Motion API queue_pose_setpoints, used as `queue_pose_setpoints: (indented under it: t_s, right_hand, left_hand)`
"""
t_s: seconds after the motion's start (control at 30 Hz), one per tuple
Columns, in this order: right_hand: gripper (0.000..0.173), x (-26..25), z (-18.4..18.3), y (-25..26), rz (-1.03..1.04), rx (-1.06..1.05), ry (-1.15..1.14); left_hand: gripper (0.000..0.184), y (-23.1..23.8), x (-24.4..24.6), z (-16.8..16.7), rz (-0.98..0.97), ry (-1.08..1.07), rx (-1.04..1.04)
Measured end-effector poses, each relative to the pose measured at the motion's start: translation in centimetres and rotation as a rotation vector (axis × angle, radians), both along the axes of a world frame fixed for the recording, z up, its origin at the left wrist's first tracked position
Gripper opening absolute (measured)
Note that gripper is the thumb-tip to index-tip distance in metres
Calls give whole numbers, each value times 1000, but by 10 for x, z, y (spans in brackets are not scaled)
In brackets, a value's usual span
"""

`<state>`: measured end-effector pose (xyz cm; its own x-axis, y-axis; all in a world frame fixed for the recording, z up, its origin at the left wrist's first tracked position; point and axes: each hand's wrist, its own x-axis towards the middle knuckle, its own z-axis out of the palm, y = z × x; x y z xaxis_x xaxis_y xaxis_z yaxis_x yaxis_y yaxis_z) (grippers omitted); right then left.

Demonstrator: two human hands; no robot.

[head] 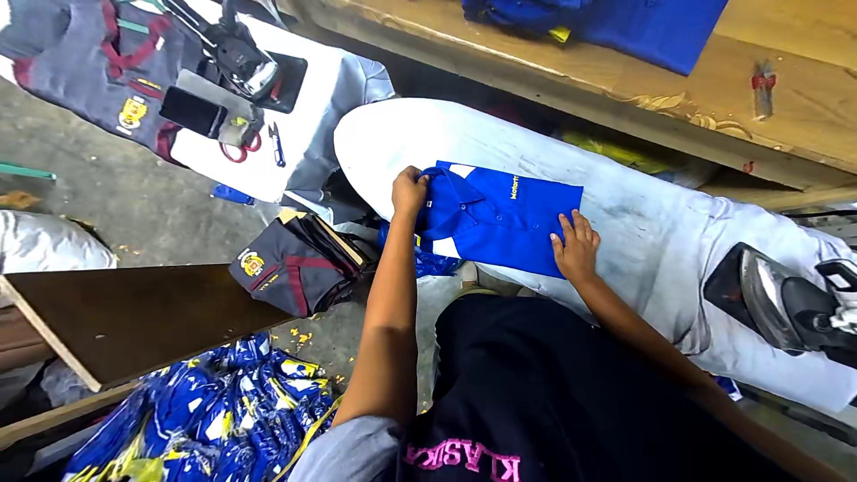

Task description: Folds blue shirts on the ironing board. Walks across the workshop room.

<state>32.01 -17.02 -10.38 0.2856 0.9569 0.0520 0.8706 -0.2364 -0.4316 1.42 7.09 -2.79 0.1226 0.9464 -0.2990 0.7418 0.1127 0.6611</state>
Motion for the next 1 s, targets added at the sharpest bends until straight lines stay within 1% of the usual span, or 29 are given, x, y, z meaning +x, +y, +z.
queue_pose_setpoints:
  t_s: [0.1,0.2,0.27,0.4,0.5,0.57,0.6,0.67,0.73,0.87,0.93,1.0]
  right_hand:
    - [50,0,1,0,-4,-8,-6]
    - [51,-1,-1,1,-12,-18,-11]
    - [51,-1,-2,1,-12,-3,-21]
    - [50,-2,4,1,-12,-23,-2]
    - [49,-2,5,2,-12,-11,3]
    - [49,0,6,2,-31,-3,31]
    - [48,-1,10,3,-63,-8,67]
    - [48,-6,30,6,-187,-55,175]
    - [54,-8,47,12,-342,-105,295]
    - [69,-1,49,25,-552,-208,631]
    - [66,4,51,30,-628,-227,797]
    - [56,9,62,35,-670,-267,901]
  left_hand:
    - [28,2,1,0,-19,11,-5]
    - [29,5,2,3,-52,71,-13]
    - [33,4,1,4,-55,71,-39]
    - [53,-9,-13,4,-27,-83,-252]
    - [54,-27,-20,12,-5,-134,-380]
    - [51,-37,-24,13,19,-152,-406]
    - [49,-40,-25,12,32,-164,-408]
    - [45,-44,-26,11,61,-177,-405]
    - [43,-46,-23,9,80,-177,-400]
    - [43,-43,-17,7,70,-132,-418]
    - [42,-42,-16,9,65,-121,-435]
    - [42,-42,-14,10,73,-136,-435]
